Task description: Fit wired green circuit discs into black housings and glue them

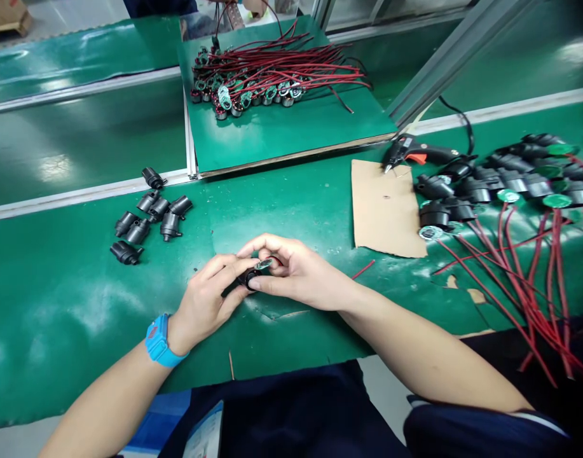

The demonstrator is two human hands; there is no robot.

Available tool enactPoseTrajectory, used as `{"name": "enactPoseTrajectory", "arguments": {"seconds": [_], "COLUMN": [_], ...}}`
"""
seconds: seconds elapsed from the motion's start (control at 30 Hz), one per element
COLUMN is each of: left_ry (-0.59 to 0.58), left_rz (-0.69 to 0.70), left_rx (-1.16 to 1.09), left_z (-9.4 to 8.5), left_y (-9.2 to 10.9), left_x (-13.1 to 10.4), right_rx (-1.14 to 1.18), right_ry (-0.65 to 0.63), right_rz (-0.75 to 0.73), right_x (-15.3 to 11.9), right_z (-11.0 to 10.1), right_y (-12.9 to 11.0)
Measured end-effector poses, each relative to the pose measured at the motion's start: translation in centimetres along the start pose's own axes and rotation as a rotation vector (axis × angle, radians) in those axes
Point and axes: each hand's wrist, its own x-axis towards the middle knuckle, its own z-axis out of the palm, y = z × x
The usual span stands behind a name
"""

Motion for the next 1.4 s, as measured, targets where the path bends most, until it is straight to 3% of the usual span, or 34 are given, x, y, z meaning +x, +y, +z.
{"name": "enactPoseTrajectory", "arguments": {"seconds": [0.27, 0.37, 0.5, 0.57, 0.67, 0.73, 0.87, 0.97, 1.07, 1.17, 1.27, 1.4], "left_ry": [-0.058, -0.022, 0.092, 0.048, -0.039, 0.007, 0.155, 0.182, 0.177, 0.189, 0.227, 0.119], "left_rz": [0.050, -0.001, -0.058, 0.002, 0.067, 0.019, -0.178, -0.233, -0.236, -0.261, -0.269, -0.261], "left_rx": [0.138, 0.136, 0.119, 0.091, 0.167, 0.353, 0.659, 0.649, 0.622, 0.694, 0.794, 0.885], "left_z": [-0.3, -0.4, 0.3, 0.6, -0.1, -1.1, -3.4, -4.3, -4.5, -4.5, -4.7, -5.0], "left_y": [0.5, 0.5, 0.3, 0.2, -0.1, -1.0, -3.6, -5.1, -5.8, -6.0, -6.0, -5.1], "left_x": [0.1, -0.1, -0.9, -1.0, -0.5, 0.2, 1.1, 1.0, 0.8, 0.7, 0.6, 0.9], "right_rx": [-0.284, -0.335, -0.526, -0.701, -0.995, -1.186, -1.456, -1.554, -1.579, -1.600, -1.627, -1.623], "right_ry": [0.124, 0.098, 0.028, 0.077, 0.261, 0.493, 0.985, 1.120, 1.140, 1.160, 1.078, 0.737], "right_rz": [-0.071, -0.063, -0.090, -0.139, -0.190, -0.142, 0.212, 0.366, 0.376, 0.355, 0.272, 0.154], "right_x": [0.1, -0.3, -2.3, -3.9, -6.9, -8.9, -11.4, -12.0, -12.1, -12.4, -13.0, -12.7], "right_z": [0.5, -0.1, 0.0, 0.5, 0.4, -1.3, -7.4, -11.8, -14.7, -15.9, -15.1, -11.8], "right_y": [0.4, -0.6, -2.4, -2.8, -3.0, -2.9, -1.3, 1.3, 3.4, 3.8, 3.1, 2.7]}}
